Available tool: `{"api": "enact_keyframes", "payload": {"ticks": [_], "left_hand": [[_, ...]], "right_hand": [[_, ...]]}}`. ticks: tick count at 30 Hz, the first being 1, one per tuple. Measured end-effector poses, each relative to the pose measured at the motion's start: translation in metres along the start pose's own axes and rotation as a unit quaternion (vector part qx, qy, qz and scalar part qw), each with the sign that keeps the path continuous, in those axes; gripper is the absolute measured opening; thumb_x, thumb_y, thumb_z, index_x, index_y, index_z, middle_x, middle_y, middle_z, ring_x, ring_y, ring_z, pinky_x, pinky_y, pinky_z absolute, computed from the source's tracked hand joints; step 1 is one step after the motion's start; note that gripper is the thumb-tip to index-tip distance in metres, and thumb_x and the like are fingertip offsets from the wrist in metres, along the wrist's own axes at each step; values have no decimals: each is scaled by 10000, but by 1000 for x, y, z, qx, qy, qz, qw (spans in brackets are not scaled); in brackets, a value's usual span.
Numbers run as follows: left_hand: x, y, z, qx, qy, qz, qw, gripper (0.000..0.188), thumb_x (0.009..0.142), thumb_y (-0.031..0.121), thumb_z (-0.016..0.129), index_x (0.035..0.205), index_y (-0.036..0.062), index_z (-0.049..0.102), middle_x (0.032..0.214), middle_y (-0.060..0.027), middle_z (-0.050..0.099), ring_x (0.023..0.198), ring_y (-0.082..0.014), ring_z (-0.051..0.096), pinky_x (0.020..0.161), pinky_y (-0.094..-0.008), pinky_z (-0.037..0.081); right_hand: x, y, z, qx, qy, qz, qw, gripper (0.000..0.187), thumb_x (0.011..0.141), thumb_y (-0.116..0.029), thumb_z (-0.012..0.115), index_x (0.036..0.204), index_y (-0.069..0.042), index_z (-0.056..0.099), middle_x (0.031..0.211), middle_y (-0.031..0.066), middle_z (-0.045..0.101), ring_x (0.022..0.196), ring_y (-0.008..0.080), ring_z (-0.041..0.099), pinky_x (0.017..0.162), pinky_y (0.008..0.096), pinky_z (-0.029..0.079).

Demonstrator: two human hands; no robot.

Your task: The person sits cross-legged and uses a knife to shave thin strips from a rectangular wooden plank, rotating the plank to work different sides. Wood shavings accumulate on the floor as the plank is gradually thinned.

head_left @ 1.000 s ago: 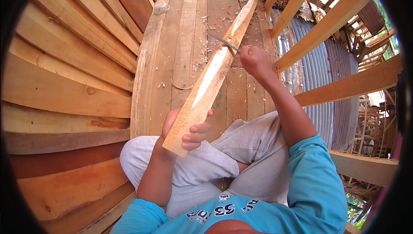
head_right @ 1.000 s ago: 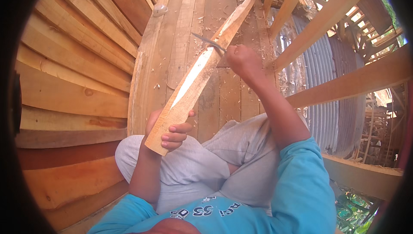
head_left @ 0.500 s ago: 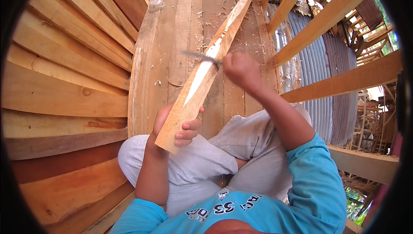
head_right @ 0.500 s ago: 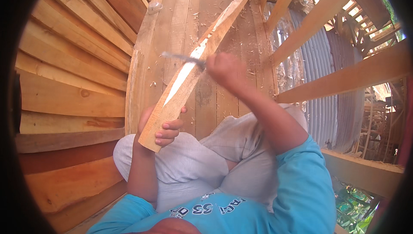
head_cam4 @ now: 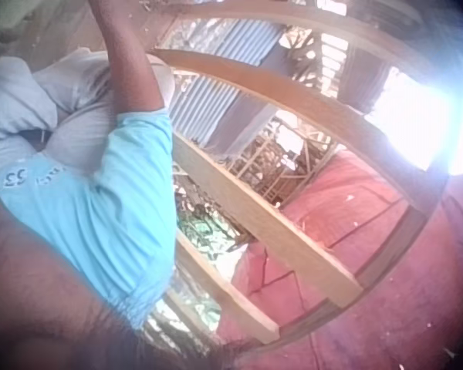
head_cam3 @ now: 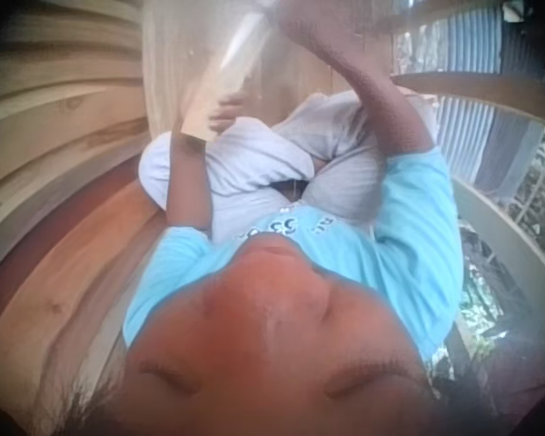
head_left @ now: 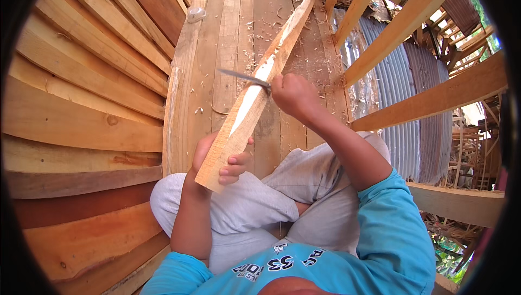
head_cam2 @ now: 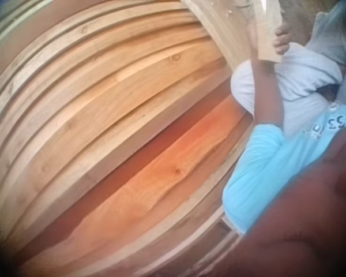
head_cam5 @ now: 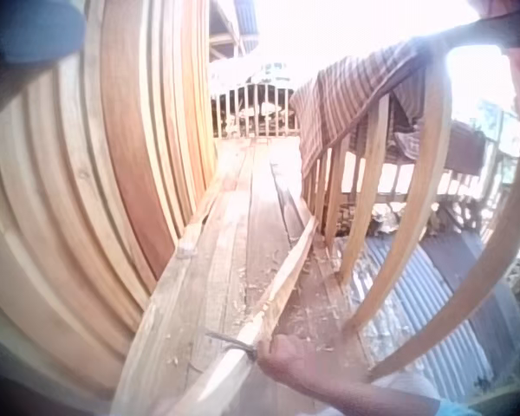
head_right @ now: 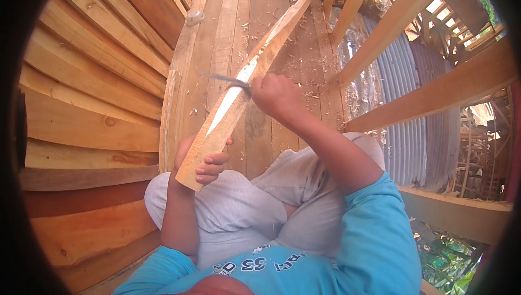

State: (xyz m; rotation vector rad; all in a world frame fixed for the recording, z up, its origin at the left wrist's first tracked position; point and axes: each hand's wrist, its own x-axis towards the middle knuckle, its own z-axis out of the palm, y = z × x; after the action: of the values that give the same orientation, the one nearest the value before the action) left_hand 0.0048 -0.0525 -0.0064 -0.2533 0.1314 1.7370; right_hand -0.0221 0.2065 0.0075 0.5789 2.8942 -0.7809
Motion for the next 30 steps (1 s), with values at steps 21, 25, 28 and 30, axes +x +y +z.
{"api": "enact_keyframes", "payload": {"ticks": [21,25,28,30], "left_hand": [[-1,5,8,74,57,18,995,557,1054,417,286,1319,-52,429,737,-97,452,472,-165,468,356,-308,412],[9,-4,10,98,56,7,994,561,1056,413,275,1311,-54,452,743,-98,454,479,-170,467,361,-317,411],[1,3,4,79,58,0,995,563,1056,420,278,1313,-49,453,734,-96,452,478,-174,465,363,-320,407],[5,3,10,93,82,11,992,568,1055,427,280,1312,-49,456,725,-94,451,475,-176,463,360,-318,403]], "right_hand": [[41,36,5,-32,122,-26,992,607,1012,-369,319,766,15,719,782,288,678,773,475,674,774,555,526],[59,68,-9,24,138,13,990,566,1005,-350,332,830,16,726,839,277,697,797,478,676,782,556,531],[21,28,-4,-49,75,-80,993,561,998,-346,325,843,13,728,888,272,706,842,481,675,821,549,528],[29,35,2,-35,60,-40,997,569,997,-352,317,843,12,726,904,269,709,862,476,679,836,547,524]]}}
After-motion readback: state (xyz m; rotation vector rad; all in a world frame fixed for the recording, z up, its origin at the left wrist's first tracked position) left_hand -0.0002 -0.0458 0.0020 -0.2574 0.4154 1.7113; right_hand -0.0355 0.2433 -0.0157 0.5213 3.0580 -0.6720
